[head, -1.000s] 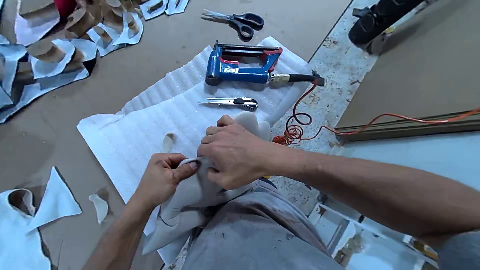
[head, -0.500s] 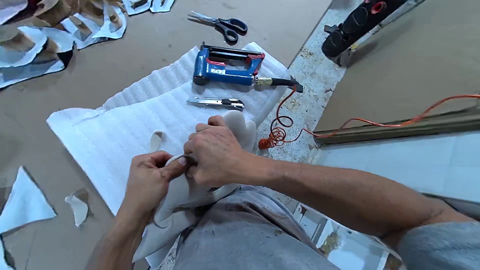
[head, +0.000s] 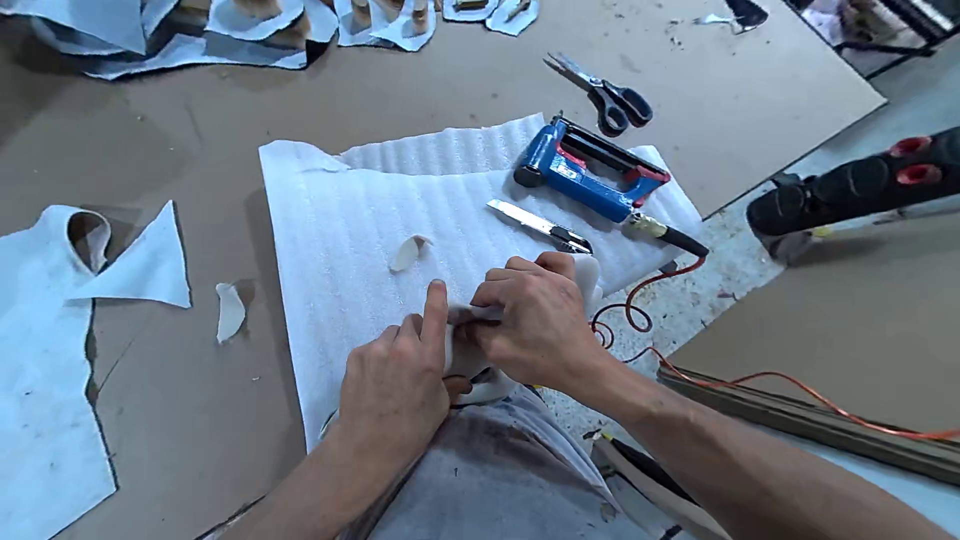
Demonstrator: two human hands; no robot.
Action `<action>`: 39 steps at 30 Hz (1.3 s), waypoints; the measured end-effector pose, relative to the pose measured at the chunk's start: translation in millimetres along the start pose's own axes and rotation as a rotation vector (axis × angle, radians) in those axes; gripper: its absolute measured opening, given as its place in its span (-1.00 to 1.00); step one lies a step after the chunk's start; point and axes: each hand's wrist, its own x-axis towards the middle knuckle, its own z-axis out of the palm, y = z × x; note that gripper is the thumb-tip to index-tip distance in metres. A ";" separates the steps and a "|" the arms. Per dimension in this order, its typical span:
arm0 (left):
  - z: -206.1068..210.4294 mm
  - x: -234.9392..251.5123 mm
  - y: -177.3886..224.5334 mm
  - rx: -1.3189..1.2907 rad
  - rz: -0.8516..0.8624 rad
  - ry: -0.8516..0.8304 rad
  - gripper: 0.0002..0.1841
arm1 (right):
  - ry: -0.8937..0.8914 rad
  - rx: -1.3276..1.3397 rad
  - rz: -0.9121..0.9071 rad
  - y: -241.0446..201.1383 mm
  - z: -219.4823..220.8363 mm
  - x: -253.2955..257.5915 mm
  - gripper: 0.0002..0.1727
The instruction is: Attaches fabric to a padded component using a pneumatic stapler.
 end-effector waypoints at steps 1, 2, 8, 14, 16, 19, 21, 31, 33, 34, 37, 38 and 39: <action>0.3 1.6 -2.3 -0.020 0.012 0.004 0.10 | 0.012 0.003 -0.003 0.7 0.6 -2.0 -0.88; 0.6 2.7 -5.0 -0.056 0.019 0.013 0.01 | 0.023 0.004 -0.006 1.0 0.9 -3.8 -0.87; 3.2 4.2 -11.9 -0.214 -0.047 0.060 -0.28 | 0.102 0.034 -0.006 0.2 4.3 -7.5 -0.88; 0.6 0.7 -1.5 -0.179 -0.120 0.082 -0.60 | 0.173 0.057 -0.023 -2.3 6.8 -13.4 -0.85; -2.9 -0.7 1.6 -0.166 -0.128 0.074 -0.64 | 0.193 0.067 -0.027 -4.8 4.9 -16.9 -0.81; -16.7 2.0 0.0 -0.214 -0.162 -0.077 -0.68 | 0.239 0.076 -0.012 -11.9 4.7 -26.7 -0.81; -24.9 6.4 -7.9 -0.325 -0.136 -0.233 -0.72 | 0.269 0.077 -0.005 -15.9 6.3 -34.5 -0.78; -16.9 25.6 -14.2 -0.692 0.062 -0.461 -0.79 | 0.293 0.116 -0.065 -4.4 10.0 -62.2 -0.71; -17.5 18.4 -7.1 -0.571 0.087 -0.463 -0.79 | 0.290 0.097 -0.071 -5.6 15.2 -72.2 -0.75; -21.8 16.3 -3.0 -0.516 0.090 -0.499 -0.77 | 0.293 0.090 -0.081 -6.5 17.5 -77.0 -0.76; -28.4 1.4 7.6 -0.431 0.092 -0.413 -0.77 | 0.202 0.068 -0.101 -10.5 10.7 -85.9 -0.78; -28.4 -1.6 9.3 -0.434 0.079 -0.377 -0.77 | 0.120 0.074 -0.104 -11.0 2.5 -84.4 -0.78; -28.9 -3.1 11.2 -0.452 0.058 -0.370 -0.77 | 0.018 0.108 -0.095 -10.1 -10.3 -81.8 -0.75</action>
